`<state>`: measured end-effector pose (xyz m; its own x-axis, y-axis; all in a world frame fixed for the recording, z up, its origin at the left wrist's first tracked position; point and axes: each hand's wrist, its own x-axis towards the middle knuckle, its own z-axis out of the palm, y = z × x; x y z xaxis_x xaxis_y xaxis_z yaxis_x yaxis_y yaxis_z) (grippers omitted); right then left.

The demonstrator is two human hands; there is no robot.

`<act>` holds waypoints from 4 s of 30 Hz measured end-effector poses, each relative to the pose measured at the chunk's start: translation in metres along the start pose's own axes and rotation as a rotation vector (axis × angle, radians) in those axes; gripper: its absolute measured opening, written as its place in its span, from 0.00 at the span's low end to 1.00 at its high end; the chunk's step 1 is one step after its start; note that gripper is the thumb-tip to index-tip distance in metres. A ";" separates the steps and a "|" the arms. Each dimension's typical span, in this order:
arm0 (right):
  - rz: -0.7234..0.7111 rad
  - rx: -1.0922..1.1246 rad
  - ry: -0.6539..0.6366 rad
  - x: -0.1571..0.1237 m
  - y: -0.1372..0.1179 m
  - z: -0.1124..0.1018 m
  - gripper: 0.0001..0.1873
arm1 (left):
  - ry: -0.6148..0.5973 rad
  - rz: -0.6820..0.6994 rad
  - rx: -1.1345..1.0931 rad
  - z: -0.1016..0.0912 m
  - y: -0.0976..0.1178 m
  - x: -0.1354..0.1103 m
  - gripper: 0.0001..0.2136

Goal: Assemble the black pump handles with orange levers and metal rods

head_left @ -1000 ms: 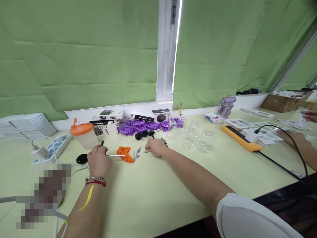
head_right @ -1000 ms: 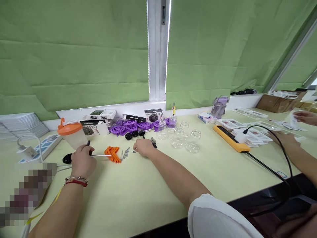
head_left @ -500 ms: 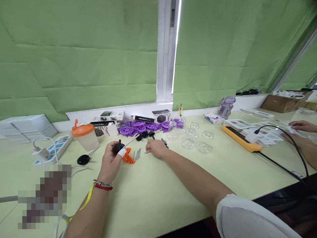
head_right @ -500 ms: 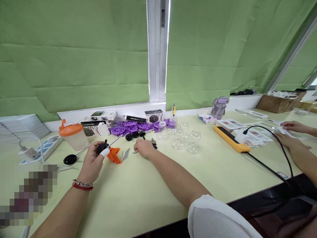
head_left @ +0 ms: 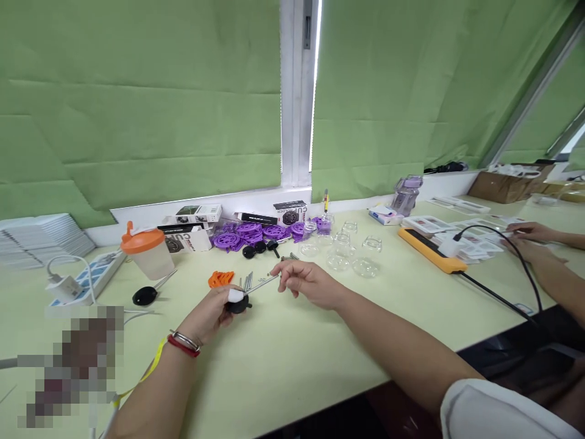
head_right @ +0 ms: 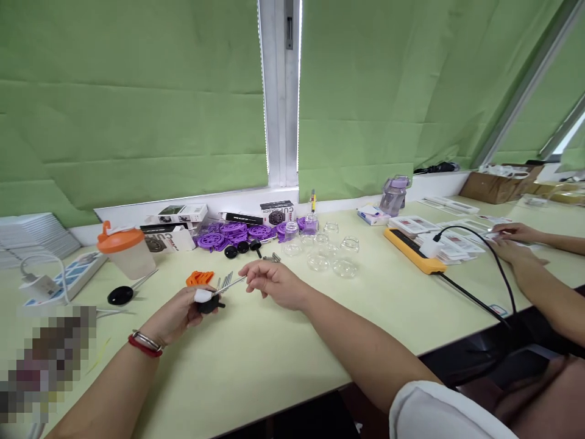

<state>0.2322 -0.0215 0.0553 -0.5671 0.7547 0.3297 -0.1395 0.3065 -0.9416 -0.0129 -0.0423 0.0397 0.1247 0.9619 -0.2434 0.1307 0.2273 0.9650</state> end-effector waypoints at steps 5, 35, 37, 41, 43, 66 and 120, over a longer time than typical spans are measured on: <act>0.144 0.009 0.206 -0.004 0.019 0.011 0.05 | -0.148 -0.212 0.028 0.003 -0.006 0.001 0.17; 0.437 0.216 0.438 0.001 0.066 -0.007 0.10 | -0.062 0.034 0.329 0.016 -0.018 0.012 0.17; 0.440 0.205 0.434 0.001 0.067 -0.006 0.09 | -0.060 0.030 0.335 0.016 -0.017 0.011 0.18; 0.445 0.179 0.423 0.001 0.068 -0.007 0.07 | -0.076 0.029 0.324 0.017 -0.016 0.009 0.17; 0.445 0.168 0.414 0.001 0.069 -0.007 0.07 | -0.084 0.035 0.320 0.016 -0.016 0.009 0.16; 0.443 0.092 0.399 0.001 0.067 -0.004 0.09 | -0.088 0.012 0.305 0.014 -0.016 0.010 0.16; 0.344 -0.208 0.289 0.002 0.091 -0.002 0.21 | -0.102 0.032 0.298 0.015 -0.017 0.010 0.14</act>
<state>0.2203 0.0088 -0.0299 -0.2991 0.9535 0.0360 0.1980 0.0989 -0.9752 0.0011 -0.0391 0.0193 0.2290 0.9442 -0.2366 0.4054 0.1285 0.9050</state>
